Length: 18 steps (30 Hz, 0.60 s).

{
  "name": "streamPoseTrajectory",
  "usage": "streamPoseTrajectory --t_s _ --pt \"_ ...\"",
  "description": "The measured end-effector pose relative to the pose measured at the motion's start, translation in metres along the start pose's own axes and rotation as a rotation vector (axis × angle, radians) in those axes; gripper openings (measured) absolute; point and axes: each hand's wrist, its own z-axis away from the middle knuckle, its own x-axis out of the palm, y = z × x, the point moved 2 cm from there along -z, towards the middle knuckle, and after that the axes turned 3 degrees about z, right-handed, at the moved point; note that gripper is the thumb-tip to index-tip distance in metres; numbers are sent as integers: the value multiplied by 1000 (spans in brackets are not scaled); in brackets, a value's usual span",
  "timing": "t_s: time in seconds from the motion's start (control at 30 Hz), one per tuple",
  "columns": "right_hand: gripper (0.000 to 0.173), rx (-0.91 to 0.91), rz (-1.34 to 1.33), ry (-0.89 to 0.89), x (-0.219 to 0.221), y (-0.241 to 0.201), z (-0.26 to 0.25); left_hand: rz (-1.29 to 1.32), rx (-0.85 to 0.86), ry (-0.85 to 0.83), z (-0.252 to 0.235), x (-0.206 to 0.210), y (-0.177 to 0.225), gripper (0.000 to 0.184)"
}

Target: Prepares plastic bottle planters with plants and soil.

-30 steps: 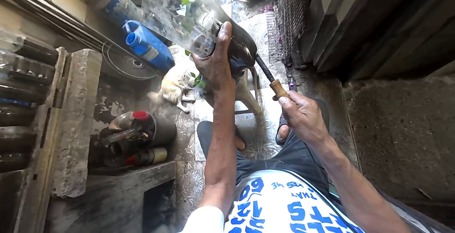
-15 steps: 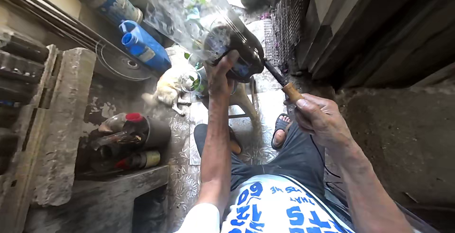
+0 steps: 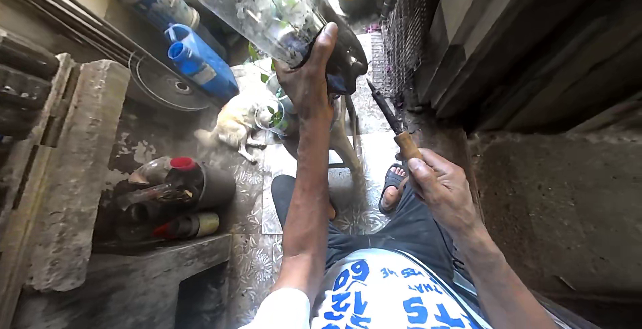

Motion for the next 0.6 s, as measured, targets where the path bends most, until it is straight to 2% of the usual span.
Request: streamPoseTrajectory --t_s 0.6 --pt "33 -57 45 27 11 7 -8 -77 16 43 7 0 -3 63"
